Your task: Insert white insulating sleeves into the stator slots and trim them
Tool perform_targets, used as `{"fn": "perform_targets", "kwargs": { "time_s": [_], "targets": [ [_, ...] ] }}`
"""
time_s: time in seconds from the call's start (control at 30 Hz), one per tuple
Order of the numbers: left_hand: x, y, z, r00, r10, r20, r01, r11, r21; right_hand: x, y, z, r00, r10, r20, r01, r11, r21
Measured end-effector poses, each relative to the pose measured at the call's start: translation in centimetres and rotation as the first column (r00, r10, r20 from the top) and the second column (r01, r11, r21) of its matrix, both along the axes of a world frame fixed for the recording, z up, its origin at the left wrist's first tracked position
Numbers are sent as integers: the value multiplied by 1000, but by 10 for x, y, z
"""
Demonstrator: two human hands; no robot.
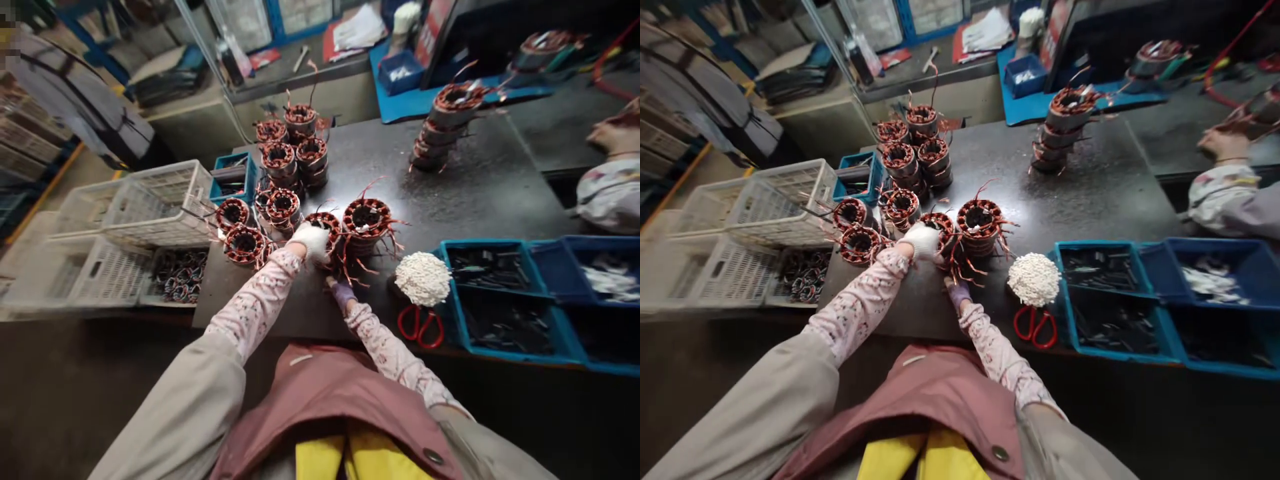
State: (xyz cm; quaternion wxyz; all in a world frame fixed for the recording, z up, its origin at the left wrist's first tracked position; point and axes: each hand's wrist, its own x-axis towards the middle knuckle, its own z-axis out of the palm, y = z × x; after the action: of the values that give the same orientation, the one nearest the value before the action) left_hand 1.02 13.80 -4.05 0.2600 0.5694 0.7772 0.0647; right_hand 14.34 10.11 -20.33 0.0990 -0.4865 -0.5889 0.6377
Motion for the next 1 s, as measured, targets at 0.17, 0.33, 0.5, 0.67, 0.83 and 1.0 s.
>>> {"fn": "perform_targets", "kwargs": {
  "time_s": [0.17,0.33,0.5,0.67,0.83,1.0],
  "targets": [
    [-6,-9,12,972,-235,-13,234,970,-60,5,-13,21,998,-44,51,54,973,-223],
    [-18,-36,10,890,-456,24,456,883,-112,81,-45,38,981,-176,85,192,948,-254],
    [-19,-72,3,818,-568,91,575,804,-152,154,-52,56,882,-442,166,465,873,-146],
    [-22,-94,3,723,-661,200,684,726,-75,191,-25,74,835,-531,146,541,841,-35],
    [-36,-100,38,603,-797,37,786,585,-200,257,48,105,782,-595,185,544,796,265],
    [-32,-113,74,704,-705,-85,654,690,-309,283,136,112,808,-341,480,82,872,483]
  ]
}}
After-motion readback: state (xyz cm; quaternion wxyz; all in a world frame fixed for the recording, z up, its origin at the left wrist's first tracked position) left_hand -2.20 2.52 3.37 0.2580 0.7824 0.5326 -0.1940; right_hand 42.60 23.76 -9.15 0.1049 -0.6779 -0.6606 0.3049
